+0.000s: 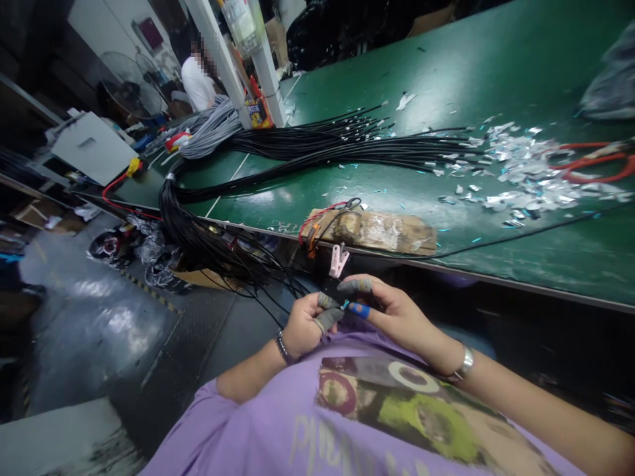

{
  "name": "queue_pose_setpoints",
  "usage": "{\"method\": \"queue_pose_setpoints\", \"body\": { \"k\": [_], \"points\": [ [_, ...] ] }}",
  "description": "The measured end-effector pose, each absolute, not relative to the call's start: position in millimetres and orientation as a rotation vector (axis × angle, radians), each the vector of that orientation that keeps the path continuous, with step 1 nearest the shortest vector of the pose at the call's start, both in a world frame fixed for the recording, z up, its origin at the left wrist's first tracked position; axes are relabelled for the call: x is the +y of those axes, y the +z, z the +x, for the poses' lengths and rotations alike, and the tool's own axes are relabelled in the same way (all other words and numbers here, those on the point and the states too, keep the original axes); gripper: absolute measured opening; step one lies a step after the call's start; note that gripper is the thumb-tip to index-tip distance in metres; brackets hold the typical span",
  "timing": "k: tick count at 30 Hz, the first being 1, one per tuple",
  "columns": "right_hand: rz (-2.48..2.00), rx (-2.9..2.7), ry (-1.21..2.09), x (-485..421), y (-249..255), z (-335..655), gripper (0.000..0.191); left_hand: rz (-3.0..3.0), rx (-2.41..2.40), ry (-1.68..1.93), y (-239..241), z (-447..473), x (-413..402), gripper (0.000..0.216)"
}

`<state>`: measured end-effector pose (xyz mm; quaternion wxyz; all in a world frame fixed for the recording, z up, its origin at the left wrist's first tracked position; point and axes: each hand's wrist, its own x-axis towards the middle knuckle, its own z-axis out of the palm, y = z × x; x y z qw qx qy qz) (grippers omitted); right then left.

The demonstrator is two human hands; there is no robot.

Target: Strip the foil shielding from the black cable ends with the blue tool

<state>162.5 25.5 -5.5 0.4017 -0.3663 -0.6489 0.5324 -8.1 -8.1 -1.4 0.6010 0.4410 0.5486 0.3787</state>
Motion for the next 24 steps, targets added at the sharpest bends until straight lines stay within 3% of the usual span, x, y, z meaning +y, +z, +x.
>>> {"method": "queue_pose_setpoints", "body": {
  "k": [10, 17, 20, 24],
  "points": [
    [-1.031, -1.654, 1.520, 26, -11, 160, 0.021, 0.887, 1.227, 0.874, -8, -7, -8, 0.051],
    [-0.946, -1.954, 1.031, 22, -1, 166, 0.010, 0.900, 1.256, 0.820, -5, -6, -5, 0.047],
    [-0.893, -2.105, 0.830, 21, 1, 169, 0.019, 0.901, 1.272, 0.776, -5, -6, -5, 0.045],
    [-0.997, -1.906, 1.123, 24, -3, 166, 0.010, 0.865, 1.263, 0.770, -3, -4, -5, 0.045]
  ]
}}
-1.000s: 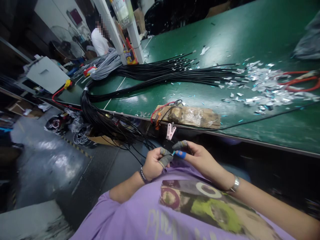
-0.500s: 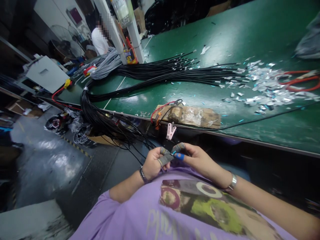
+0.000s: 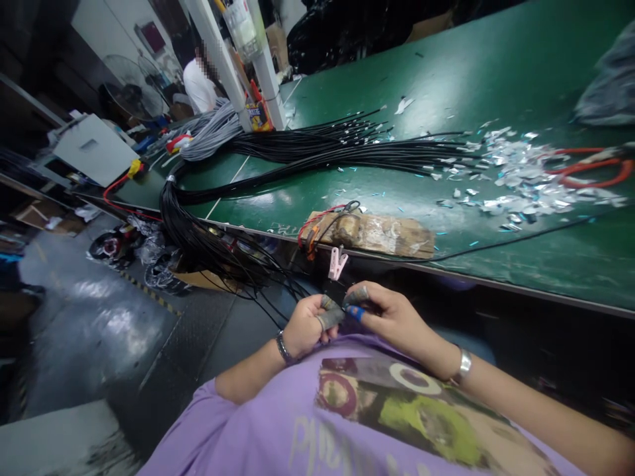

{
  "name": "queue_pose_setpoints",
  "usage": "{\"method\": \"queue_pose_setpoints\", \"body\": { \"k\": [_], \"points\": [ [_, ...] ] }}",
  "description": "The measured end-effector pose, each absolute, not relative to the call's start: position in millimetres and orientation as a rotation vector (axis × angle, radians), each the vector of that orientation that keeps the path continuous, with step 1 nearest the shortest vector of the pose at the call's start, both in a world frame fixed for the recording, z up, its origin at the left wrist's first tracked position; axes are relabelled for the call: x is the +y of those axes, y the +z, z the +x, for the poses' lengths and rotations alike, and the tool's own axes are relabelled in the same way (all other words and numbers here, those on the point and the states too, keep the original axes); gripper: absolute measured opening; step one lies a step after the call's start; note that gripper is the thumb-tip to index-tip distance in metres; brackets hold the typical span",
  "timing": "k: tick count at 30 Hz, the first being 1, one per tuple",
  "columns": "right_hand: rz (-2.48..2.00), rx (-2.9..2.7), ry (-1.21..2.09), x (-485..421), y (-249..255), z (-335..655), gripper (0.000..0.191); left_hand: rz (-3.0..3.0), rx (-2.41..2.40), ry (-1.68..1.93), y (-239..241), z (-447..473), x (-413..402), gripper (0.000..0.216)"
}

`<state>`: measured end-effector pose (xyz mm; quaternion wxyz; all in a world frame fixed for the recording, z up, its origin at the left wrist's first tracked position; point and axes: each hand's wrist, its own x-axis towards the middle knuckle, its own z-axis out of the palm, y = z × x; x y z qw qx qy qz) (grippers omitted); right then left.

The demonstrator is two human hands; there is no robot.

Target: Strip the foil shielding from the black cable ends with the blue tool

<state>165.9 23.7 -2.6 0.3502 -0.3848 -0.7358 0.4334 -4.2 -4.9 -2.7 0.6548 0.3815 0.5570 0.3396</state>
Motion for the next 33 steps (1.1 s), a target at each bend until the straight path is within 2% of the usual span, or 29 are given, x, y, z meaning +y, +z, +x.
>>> {"method": "queue_pose_setpoints", "body": {
  "k": [4, 9, 18, 22, 26, 30, 33],
  "points": [
    [-1.075, -1.718, 1.413, 26, -5, 162, 0.018, 0.861, 1.251, 0.770, -1, -3, -5, 0.045],
    [-1.091, -1.641, 1.465, 25, -2, 160, 0.021, 0.853, 1.254, 0.775, -1, -4, -6, 0.047],
    [-1.107, -1.670, 1.310, 23, -12, 160, 0.021, 0.757, 1.252, 0.806, -9, -4, -5, 0.046],
    [-1.003, -1.953, 0.938, 20, -7, 165, 0.011, 0.734, 1.250, 0.823, -10, -4, -5, 0.045],
    [-0.991, -2.174, 0.670, 20, -5, 170, 0.026, 0.776, 1.271, 0.855, -8, -4, -5, 0.044],
    [-1.235, -2.172, 0.709, 20, -6, 174, 0.010, 0.877, 1.336, 0.904, -5, -5, -6, 0.042],
    [-1.194, -2.194, 0.828, 16, -6, 177, 0.021, 0.947, 1.390, 0.937, -3, -5, -7, 0.039]
  ]
}}
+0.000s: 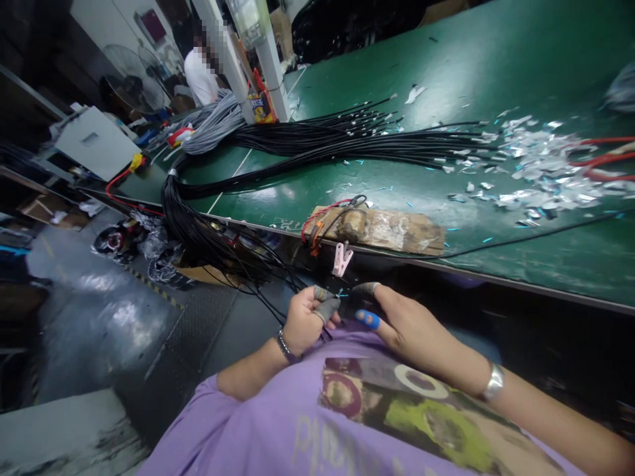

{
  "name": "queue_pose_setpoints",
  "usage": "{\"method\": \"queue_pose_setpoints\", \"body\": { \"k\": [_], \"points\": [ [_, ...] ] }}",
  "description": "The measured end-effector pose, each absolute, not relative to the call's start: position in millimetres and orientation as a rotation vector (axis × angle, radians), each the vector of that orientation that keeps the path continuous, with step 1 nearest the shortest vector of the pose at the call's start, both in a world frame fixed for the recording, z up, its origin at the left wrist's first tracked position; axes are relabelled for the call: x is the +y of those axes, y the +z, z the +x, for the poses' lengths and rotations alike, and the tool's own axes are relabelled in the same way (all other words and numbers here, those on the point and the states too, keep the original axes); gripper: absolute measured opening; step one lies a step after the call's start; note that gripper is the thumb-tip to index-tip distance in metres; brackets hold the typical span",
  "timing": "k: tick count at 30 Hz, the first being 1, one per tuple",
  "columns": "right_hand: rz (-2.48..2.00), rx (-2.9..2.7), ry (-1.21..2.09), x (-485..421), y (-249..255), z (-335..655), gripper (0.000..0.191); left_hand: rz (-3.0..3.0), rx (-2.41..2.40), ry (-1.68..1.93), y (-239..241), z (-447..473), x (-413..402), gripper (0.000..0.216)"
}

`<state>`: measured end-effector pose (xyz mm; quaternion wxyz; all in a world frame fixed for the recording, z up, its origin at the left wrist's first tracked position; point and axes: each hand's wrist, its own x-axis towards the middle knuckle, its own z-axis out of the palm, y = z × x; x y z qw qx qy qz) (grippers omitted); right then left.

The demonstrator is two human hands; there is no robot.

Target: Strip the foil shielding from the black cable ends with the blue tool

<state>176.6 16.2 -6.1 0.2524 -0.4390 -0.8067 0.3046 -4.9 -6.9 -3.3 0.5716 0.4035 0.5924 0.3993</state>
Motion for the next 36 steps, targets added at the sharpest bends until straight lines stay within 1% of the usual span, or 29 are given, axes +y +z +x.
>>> {"method": "queue_pose_setpoints", "body": {
  "k": [3, 6, 8, 15, 24, 27, 36],
  "points": [
    [-1.058, -2.186, 0.950, 11.1, -5.4, 176.5, 0.022, 1.057, 1.431, 0.978, -3.7, -4.4, -8.7, 0.033],
    [-1.045, -2.181, 1.016, 8.8, -4.1, 173.7, 0.019, 1.177, 1.434, 1.007, -5.1, -3.8, -10.4, 0.028],
    [-1.042, -2.183, 1.033, 8.9, -3.7, 172.1, 0.019, 1.181, 1.427, 1.000, -5.2, -3.4, -10.6, 0.028],
    [-1.143, -2.215, 0.876, 10.6, -9.8, 173.0, 0.019, 0.928, 1.315, 0.866, -1.1, -2.7, -8.5, 0.045],
    [-1.018, -2.292, 0.853, 13.2, -9.6, 175.9, 0.020, 0.686, 1.119, 0.794, -0.4, -4.9, -5.5, 0.048],
    [-0.967, -2.330, 0.851, 14.0, -8.6, 177.0, 0.023, 0.649, 1.093, 0.766, 1.0, -6.0, -5.4, 0.047],
    [-0.919, -2.401, 0.830, 16.0, -5.9, 177.5, 0.022, 0.529, 0.995, 0.695, -0.7, -9.8, -2.3, 0.036]
  ]
}}
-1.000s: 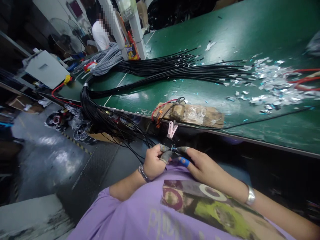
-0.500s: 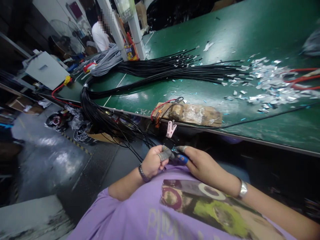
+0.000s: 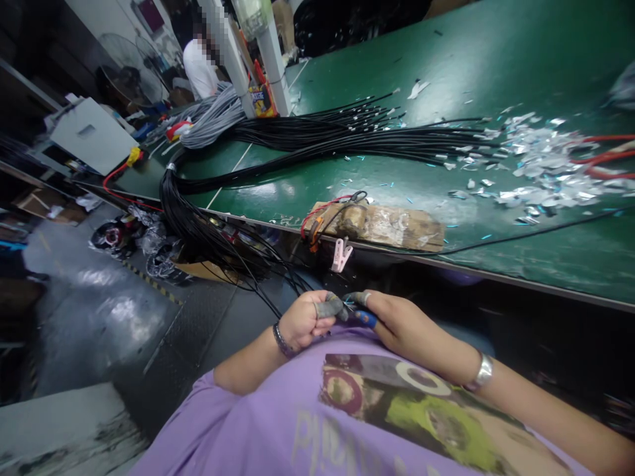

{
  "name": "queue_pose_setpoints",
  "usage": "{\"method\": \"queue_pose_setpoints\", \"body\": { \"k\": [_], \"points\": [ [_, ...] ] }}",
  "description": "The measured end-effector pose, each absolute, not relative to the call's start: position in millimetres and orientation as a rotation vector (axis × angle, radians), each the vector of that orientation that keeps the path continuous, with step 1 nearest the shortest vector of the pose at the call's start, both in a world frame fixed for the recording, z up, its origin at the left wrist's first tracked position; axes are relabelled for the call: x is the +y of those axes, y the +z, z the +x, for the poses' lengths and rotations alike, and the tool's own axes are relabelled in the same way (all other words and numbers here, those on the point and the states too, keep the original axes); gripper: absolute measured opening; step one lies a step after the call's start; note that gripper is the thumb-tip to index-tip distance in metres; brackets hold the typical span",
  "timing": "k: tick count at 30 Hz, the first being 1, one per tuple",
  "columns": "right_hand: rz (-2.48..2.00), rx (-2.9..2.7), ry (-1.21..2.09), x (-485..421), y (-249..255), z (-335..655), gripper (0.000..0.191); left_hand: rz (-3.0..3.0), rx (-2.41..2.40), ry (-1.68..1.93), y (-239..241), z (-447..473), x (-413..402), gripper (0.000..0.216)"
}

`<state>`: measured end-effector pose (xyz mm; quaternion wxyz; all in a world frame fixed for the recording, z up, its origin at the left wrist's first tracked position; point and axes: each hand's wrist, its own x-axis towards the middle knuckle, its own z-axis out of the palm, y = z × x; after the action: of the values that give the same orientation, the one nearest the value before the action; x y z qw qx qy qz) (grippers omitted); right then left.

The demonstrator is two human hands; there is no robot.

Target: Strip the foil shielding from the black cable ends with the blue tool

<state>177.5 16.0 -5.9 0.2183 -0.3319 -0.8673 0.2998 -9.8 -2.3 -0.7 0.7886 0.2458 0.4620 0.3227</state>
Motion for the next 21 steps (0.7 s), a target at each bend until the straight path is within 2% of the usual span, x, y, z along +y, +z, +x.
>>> {"method": "queue_pose_setpoints", "body": {
  "k": [8, 21],
  "points": [
    [-0.915, -2.416, 0.864, 17.0, -9.1, 178.7, 0.021, 0.379, 0.900, 0.625, -2.7, -13.7, 1.6, 0.022],
    [-0.923, -2.392, 0.781, 16.6, -8.3, 175.6, 0.020, 0.293, 0.802, 0.709, -10.0, -10.4, -1.4, 0.016]
  ]
}}
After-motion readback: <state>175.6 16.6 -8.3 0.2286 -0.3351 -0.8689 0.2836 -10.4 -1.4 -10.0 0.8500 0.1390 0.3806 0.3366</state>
